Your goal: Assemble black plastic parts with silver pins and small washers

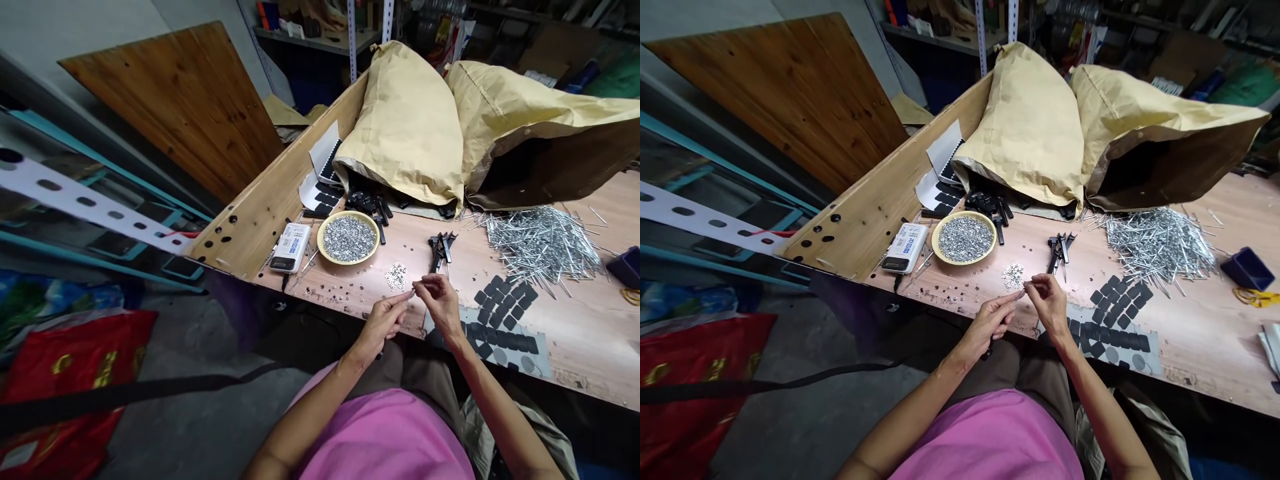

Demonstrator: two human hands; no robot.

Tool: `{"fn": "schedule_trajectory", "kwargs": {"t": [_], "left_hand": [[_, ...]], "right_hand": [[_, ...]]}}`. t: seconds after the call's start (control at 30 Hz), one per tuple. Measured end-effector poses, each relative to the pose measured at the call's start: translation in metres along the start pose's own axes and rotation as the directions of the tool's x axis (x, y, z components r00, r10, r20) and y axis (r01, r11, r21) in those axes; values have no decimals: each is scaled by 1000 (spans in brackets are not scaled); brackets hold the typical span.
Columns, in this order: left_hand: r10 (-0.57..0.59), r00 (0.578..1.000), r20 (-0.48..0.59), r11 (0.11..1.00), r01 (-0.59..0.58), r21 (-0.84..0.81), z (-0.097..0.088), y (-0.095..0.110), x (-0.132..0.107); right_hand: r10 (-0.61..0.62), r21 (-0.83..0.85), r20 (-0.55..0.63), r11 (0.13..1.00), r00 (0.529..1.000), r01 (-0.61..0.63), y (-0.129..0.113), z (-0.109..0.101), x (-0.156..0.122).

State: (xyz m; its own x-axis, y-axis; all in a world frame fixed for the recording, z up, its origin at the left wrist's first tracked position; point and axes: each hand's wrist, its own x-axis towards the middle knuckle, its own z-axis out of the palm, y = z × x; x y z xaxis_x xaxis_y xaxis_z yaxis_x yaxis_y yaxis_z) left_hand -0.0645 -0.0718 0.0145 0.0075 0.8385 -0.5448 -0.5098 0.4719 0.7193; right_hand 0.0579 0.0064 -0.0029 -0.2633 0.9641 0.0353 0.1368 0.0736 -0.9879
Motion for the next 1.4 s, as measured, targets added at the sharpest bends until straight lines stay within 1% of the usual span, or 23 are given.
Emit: {"fn": "schedule_trajectory", "kwargs": {"t": [0.1, 0.17, 0.23, 0.3, 0.33, 0.4, 0.47, 0.5, 0.53, 0.57, 0.6, 0.67, 0.73, 0.77, 0.87, 0.97, 1.07, 1.13, 1.2, 1.23, 1.3, 1.33, 1.4], "left_hand": [[14, 1000, 26, 1000, -14, 11, 6, 0, -2], [21, 999, 39, 1000, -21, 17, 10, -1, -4], [18, 999, 51, 999, -20, 30, 13, -1, -6], [7, 998, 61, 999, -10, 51, 16, -1, -8], [1, 998, 63, 998, -5, 64, 18, -2, -8], [-16, 998, 65, 996, 10, 88, 21, -1, -10], [-54, 995, 86, 994, 46, 102, 22, -1, -10], [-80, 991, 109, 992, 69, 103, 23, 0, -11], [-106, 985, 136, 990, 93, 102, 22, 0, -11], [-130, 977, 167, 988, 114, 102, 22, 0, -11], [-147, 969, 197, 986, 128, 104, 21, 1, -11], [-158, 955, 251, 984, 132, 115, 20, 2, -11], [-155, 943, 294, 984, 119, 136, 19, 3, -12], [-152, 939, 308, 983, 111, 146, 19, 3, -12], [-156, 931, 329, 979, 101, 178, 18, 4, -12], [-170, 924, 343, 975, 107, 195, 17, 3, -12], [-138, 928, 347, 977, 71, 199, 16, -2, -11], [-66, 941, 332, 975, -9, 221, 16, -6, -10], [68, 952, 297, 948, -154, 279, 17, -11, -9], [148, 948, 283, 915, -240, 324, 17, -12, -9], [283, 916, 283, 819, -385, 426, 18, -15, -8], [325, 898, 296, 765, -433, 476, 18, -15, -7], [370, 870, 326, 663, -493, 563, 18, -16, -7]], "right_hand": [[7, 34, -27, 999, 1000, -6, -6, -3, -11], [-20, 32, -44, 999, 999, 21, -7, -6, -16], [-88, -16, -67, 996, 994, 87, -7, -10, -22], [-216, -141, -81, 969, 973, 203, -5, -14, -27], [-297, -228, -71, 934, 952, 274, -4, -17, -30], [-452, -393, -12, 822, 892, 412, -2, -22, -36], [-545, -486, 63, 715, 836, 503, -2, -28, -41], [-561, -504, 86, 688, 823, 522, -2, -30, -43], [-560, -509, 93, 683, 823, 523, -3, -33, -45], [-543, -504, 88, 699, 835, 507, -4, -36, -46], [-508, -489, 71, 732, 858, 474, -5, -38, -46], [-396, -411, 31, 832, 918, 373, -8, -44, -46], [-272, -294, 42, 916, 961, 272, -12, -50, -42], [-221, -243, 68, 942, 973, 231, -14, -54, -40], [-133, -170, 182, 971, 974, 165, -21, -63, -33], [-93, -172, 278, 975, 956, 144, -28, -68, -28], [-71, -193, 333, 971, 940, 142, -35, -72, -26], [-54, -218, 374, 965, 926, 145, -41, -74, -24], [-39, -265, 425, 950, 904, 166, -47, -76, -23], [-38, -294, 446, 937, 894, 186, -50, -77, -23], [-56, -346, 477, 906, 877, 245, -54, -79, -23], [-75, -364, 486, 889, 871, 279, -56, -80, -23], [-124, -386, 498, 855, 858, 347, -57, -81, -23]]}}
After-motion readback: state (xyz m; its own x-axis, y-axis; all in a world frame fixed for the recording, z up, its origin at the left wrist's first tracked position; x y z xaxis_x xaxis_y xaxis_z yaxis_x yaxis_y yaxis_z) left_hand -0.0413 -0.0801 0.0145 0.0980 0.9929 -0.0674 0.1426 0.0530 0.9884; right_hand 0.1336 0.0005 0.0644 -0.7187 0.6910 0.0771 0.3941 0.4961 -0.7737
